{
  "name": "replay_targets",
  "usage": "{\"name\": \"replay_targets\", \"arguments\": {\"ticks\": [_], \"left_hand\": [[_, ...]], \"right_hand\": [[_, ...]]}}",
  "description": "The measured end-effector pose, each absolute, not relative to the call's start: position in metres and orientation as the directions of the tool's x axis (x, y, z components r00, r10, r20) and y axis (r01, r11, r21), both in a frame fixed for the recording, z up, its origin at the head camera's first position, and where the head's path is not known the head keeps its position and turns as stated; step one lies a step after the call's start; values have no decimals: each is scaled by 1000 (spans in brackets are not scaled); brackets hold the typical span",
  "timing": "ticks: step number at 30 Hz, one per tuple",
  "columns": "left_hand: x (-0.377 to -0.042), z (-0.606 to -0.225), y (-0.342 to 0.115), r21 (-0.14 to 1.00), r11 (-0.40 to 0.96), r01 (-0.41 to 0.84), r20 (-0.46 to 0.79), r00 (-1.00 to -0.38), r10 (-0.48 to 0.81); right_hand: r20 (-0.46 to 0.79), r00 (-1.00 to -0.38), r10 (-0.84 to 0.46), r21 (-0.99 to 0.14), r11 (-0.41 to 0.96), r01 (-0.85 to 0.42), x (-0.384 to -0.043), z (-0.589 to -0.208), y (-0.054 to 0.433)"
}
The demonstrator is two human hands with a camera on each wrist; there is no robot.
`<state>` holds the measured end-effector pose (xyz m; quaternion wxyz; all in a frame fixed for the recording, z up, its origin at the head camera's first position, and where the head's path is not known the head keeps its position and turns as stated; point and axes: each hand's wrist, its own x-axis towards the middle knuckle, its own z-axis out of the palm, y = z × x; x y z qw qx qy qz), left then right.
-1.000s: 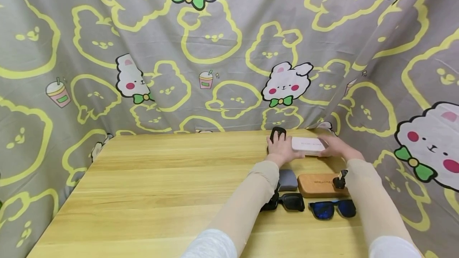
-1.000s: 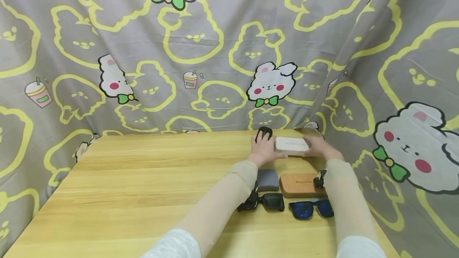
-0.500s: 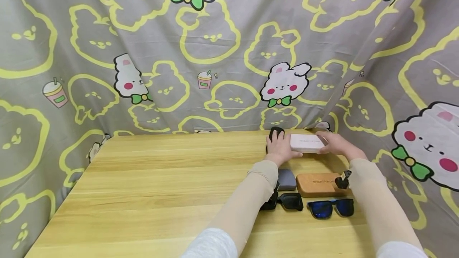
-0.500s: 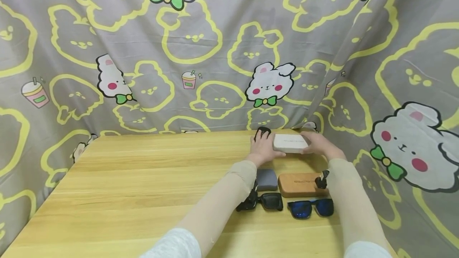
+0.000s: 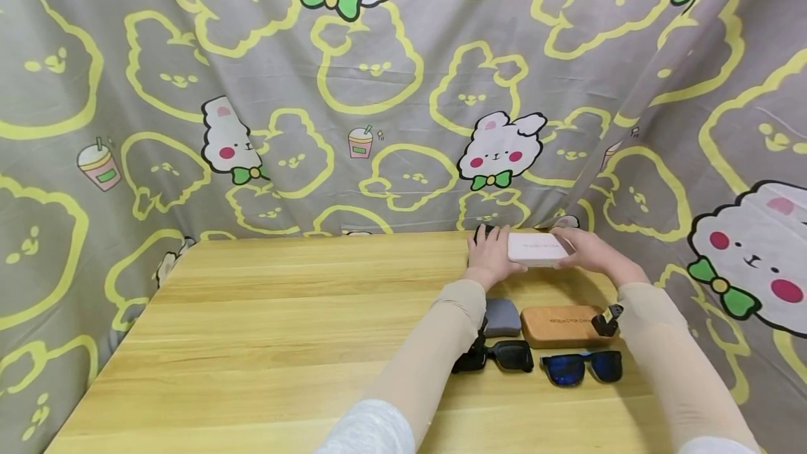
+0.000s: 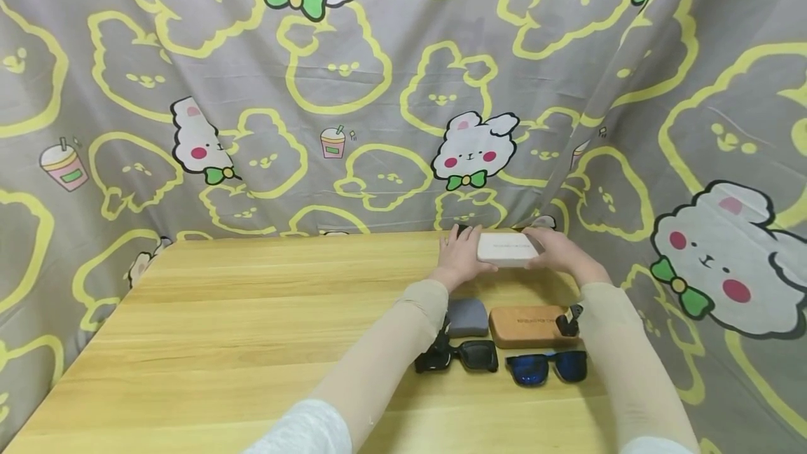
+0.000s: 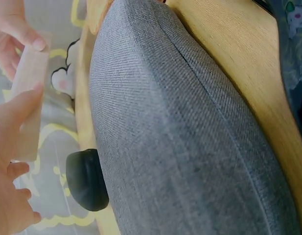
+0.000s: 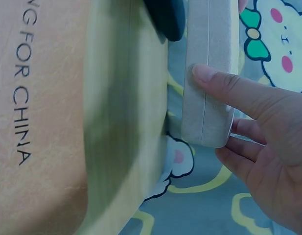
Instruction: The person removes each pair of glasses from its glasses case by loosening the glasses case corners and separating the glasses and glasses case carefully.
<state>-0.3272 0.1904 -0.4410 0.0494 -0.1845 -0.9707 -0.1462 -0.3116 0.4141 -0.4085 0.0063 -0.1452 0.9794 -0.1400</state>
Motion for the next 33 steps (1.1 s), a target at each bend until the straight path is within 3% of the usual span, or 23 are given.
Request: {"name": "replay_targets", "arguments": {"ticks": [23,33], "left_hand": [[-333,-417,153,232,837,495,271,-860,434],[-327,-407,126,239,821,519,269,-848,458]], "right_hand": [[110,-947,-302,-152,936,-316,-292,-375,379],[107,-953,-283,-155,942,-297,-280,-364,355]]}}
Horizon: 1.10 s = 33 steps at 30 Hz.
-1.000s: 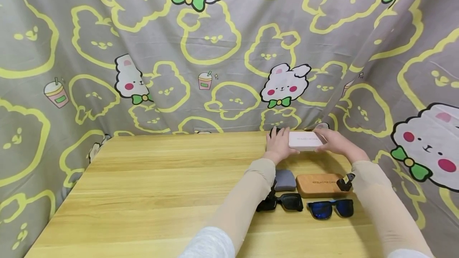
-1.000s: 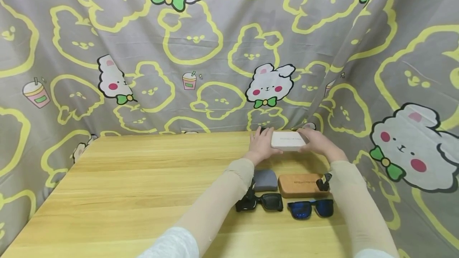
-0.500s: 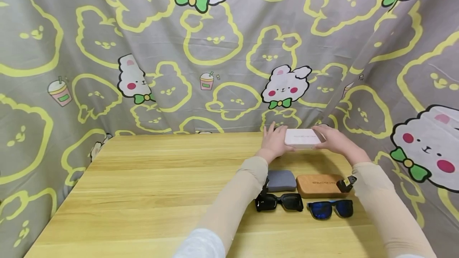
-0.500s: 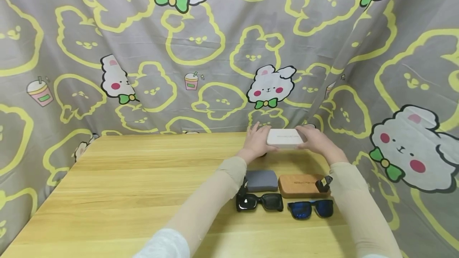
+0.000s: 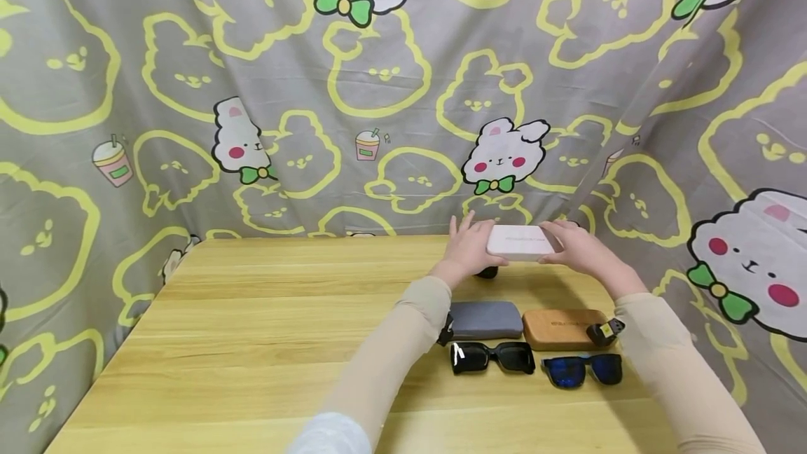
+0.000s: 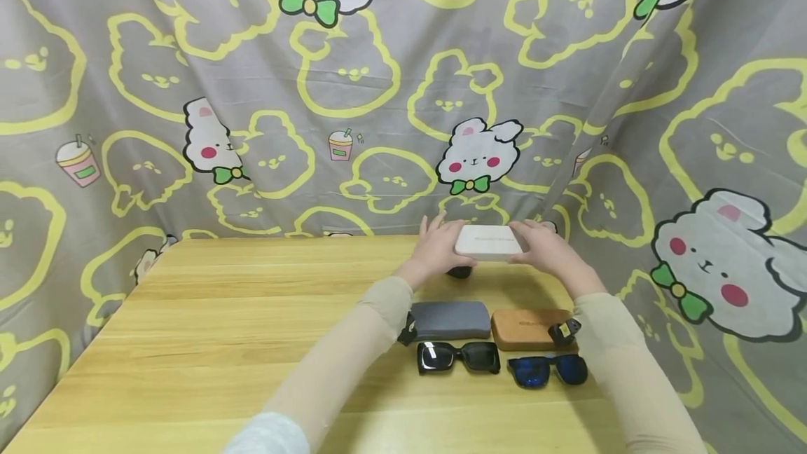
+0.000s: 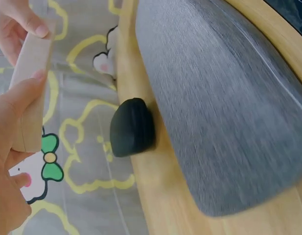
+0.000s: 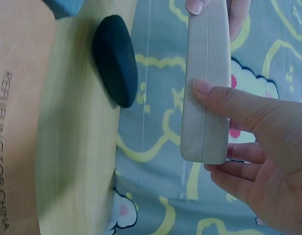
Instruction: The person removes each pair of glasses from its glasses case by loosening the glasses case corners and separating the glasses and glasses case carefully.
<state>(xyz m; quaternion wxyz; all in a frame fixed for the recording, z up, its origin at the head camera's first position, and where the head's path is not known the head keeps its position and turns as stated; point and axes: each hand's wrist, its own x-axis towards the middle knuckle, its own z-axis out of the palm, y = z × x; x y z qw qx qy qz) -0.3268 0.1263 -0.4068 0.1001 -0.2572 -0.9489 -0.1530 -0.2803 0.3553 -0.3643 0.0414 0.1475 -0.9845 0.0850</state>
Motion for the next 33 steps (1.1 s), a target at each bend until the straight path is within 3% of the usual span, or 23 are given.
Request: {"name": "replay_targets", "arguments": {"ticks": [16,33], "left_hand": [[-317,-404,84,222,806,549,334,-819,466],[-301,-418,37,229,810,540,365,-819,443]], "right_hand": [[172,-940,-296,-103,943,-316,-265,-358,316],[357,-834,-421,-38,885,-463,-257,-384,281]]}}
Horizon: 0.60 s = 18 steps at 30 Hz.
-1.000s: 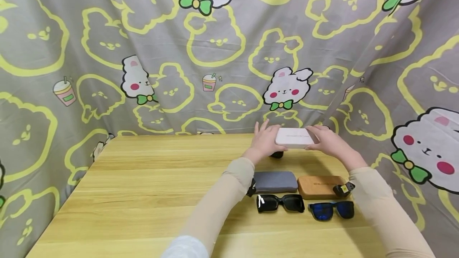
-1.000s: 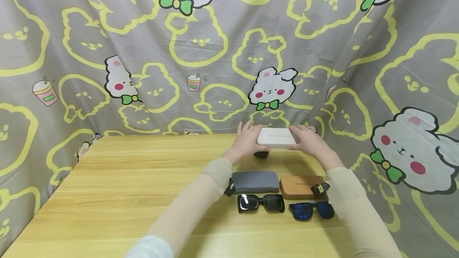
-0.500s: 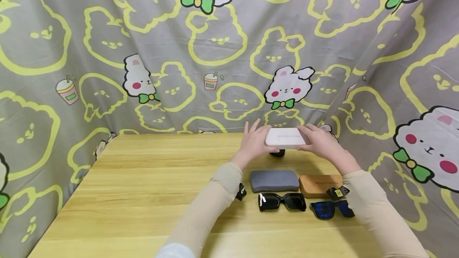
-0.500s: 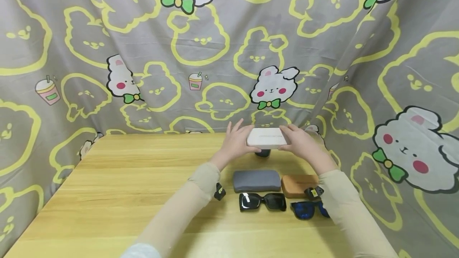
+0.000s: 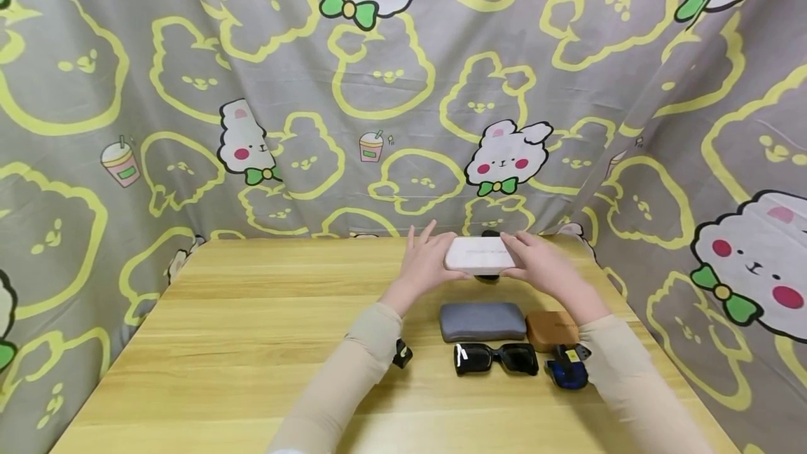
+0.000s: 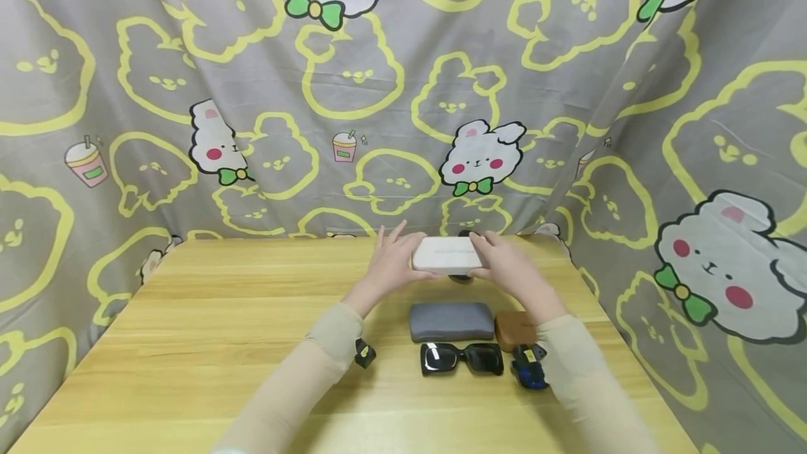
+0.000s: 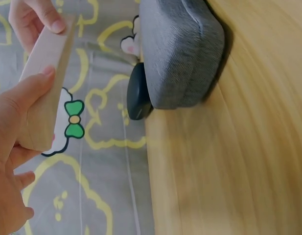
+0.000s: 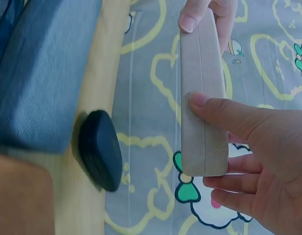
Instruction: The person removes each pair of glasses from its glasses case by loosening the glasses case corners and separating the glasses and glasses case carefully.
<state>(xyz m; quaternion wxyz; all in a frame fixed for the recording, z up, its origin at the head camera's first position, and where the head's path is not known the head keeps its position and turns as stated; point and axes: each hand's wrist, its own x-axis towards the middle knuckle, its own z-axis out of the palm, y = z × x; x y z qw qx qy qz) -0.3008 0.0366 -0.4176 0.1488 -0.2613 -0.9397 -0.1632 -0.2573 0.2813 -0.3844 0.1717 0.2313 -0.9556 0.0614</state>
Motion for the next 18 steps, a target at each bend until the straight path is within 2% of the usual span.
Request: {"name": "replay_targets", "arguments": {"ticks": [4,18], "left_hand": [[-296,-422,25,227,815,533,376,-820,432],[-279,-434,-12,311,796,520,379,-835,398]], "right_hand": [[386,-818,-426,-34,880,-475,-255,-390,272],[389,-827,-407,-98,874,-476,-241,-399,233]]}}
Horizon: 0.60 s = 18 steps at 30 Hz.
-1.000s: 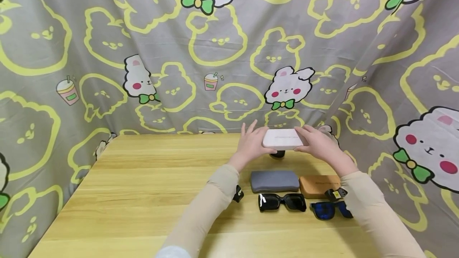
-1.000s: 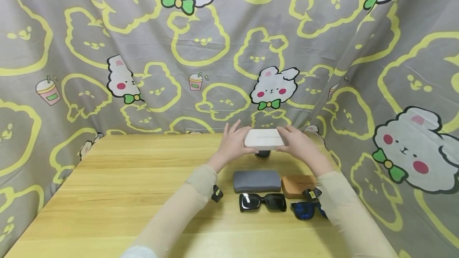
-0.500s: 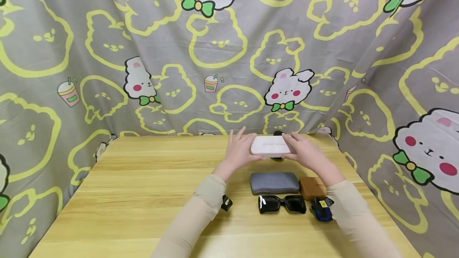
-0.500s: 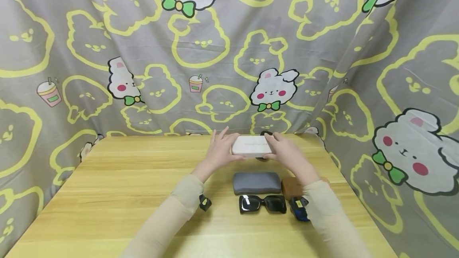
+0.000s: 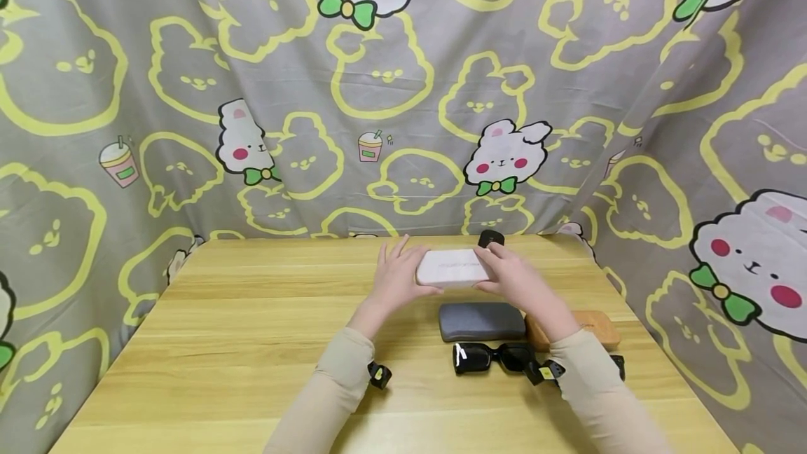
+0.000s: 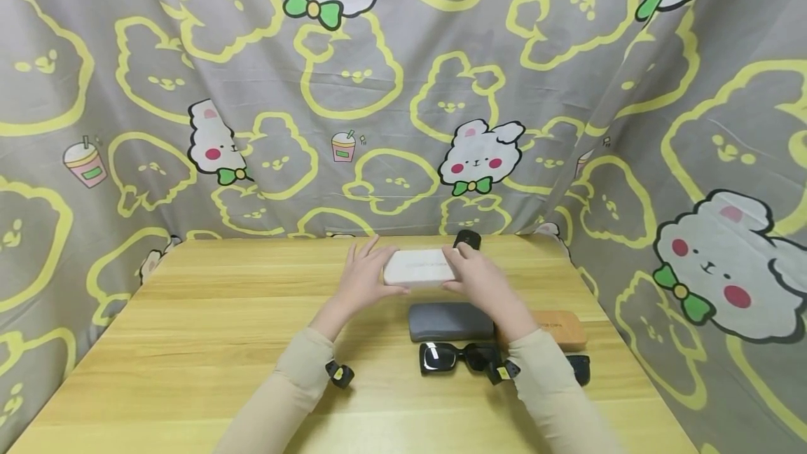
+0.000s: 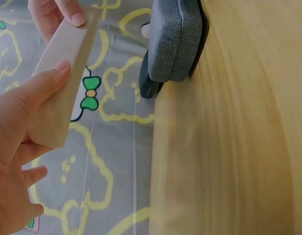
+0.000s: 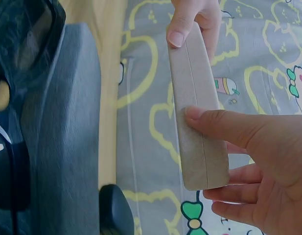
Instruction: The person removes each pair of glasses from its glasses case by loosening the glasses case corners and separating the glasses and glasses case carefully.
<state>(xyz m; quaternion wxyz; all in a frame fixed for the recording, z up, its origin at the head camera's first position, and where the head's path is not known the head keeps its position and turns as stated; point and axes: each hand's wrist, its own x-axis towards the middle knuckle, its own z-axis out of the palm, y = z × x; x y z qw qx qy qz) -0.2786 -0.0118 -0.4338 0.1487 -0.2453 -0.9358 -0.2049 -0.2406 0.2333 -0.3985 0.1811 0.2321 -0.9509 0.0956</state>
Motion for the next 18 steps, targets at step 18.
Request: {"name": "replay_targets", "arguments": {"ticks": [18], "left_hand": [[-264,-439,-44,371,789,491,347,-861,372]], "right_hand": [[412,-818,-402,-110,869,-483,-232,-411,203]]}}
